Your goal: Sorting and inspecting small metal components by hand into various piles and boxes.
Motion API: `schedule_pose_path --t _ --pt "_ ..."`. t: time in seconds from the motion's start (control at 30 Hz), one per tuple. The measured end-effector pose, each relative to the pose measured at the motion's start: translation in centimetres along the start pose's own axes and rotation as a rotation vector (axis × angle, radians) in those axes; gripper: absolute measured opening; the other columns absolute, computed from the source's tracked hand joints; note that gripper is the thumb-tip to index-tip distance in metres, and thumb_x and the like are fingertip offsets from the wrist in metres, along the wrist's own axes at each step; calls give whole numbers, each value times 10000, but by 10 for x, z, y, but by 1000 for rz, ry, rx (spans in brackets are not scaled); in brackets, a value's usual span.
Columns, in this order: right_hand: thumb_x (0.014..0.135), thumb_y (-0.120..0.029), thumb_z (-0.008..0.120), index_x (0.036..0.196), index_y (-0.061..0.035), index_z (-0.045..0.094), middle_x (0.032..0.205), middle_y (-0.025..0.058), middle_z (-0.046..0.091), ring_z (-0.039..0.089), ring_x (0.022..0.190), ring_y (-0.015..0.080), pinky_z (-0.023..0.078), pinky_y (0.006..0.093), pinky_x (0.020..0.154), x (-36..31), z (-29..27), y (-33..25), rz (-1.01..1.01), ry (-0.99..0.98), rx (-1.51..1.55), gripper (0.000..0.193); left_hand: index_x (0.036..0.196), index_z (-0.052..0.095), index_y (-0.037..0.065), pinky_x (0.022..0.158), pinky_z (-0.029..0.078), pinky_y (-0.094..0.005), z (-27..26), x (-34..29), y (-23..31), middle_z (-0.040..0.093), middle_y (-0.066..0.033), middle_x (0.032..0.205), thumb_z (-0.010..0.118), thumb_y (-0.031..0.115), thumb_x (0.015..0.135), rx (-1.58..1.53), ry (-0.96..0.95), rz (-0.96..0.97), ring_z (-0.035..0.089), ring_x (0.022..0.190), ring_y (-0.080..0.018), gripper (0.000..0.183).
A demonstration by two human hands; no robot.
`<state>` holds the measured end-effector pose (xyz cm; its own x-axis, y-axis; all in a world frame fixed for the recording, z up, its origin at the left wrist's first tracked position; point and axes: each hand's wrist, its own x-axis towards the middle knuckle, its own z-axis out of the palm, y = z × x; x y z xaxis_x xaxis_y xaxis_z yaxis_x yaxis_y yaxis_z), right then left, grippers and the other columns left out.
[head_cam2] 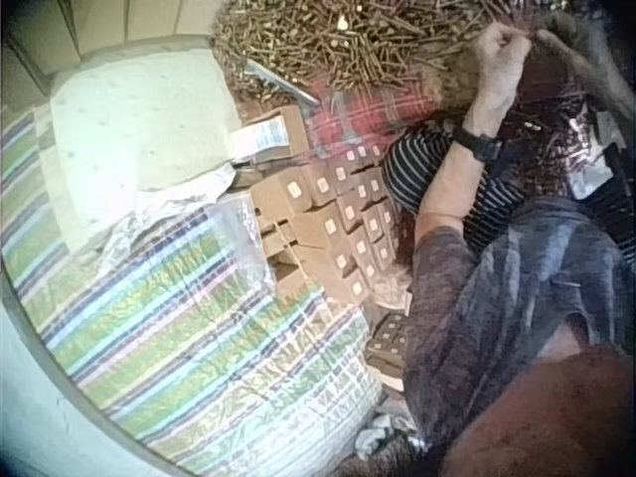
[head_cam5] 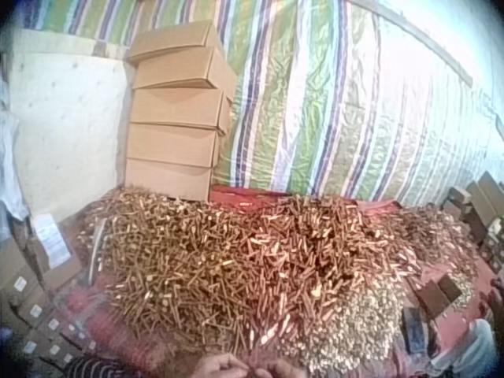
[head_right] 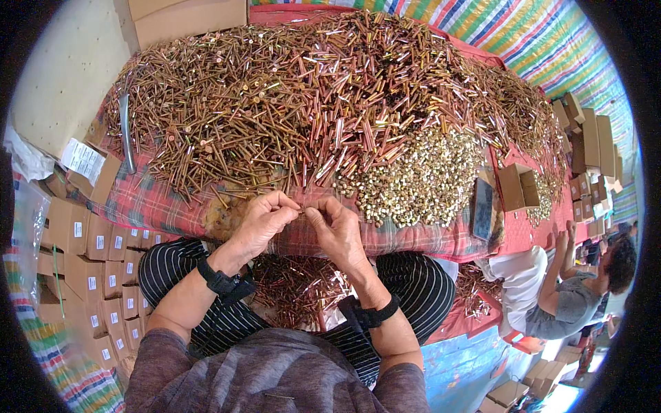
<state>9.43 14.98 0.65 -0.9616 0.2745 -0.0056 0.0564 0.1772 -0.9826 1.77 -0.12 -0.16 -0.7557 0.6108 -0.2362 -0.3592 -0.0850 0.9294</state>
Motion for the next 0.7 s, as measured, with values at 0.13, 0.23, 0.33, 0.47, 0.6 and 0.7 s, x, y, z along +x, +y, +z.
schedule_pose_path --t 0.13,0.23,0.33,0.47,0.6,0.7 --pt "903 -152 593 833 24 585 664 -7 504 417 645 68 392 251 570 -1 -4 -7 -3 -22 -208 190 855 604 39 515 331 -147 1 -2 -3 537 44 712 616 80 821 141 -27 111 438 602 -3 55" --pt "901 -171 598 808 16 573 633 37 481 424 629 97 395 269 559 -2 -1 -4 61 -41 -315 211 853 604 41 514 339 -156 1 -3 -3 539 46 706 622 93 816 160 -58 113 435 596 -6 66" --pt "915 -232 582 780 3 562 618 76 437 421 614 121 391 278 540 -3 4 -13 122 47 32 272 857 604 43 511 344 -160 2 -2 2 542 42 706 624 99 815 -5 -54 14 431 589 -9 73" --pt "896 -181 597 834 -4 565 661 112 494 499 604 190 413 314 548 -2 0 -7 -111 32 -191 190 861 603 47 499 343 -163 -3 -2 3 538 44 691 625 96 813 22 -74 26 423 569 -12 72" --pt "898 -185 596 853 -2 560 652 83 479 476 586 167 403 323 533 -1 5 -6 -66 30 -210 191 865 605 42 493 339 -161 -2 -1 1 542 41 693 625 98 812 20 -56 11 420 565 -12 79" --pt "932 -289 557 814 1 557 578 47 398 405 551 115 375 312 501 -2 2 -7 -128 77 -298 313 857 606 39 498 342 -164 -1 -1 0 549 35 701 628 104 812 24 -66 -6 421 572 -11 82"
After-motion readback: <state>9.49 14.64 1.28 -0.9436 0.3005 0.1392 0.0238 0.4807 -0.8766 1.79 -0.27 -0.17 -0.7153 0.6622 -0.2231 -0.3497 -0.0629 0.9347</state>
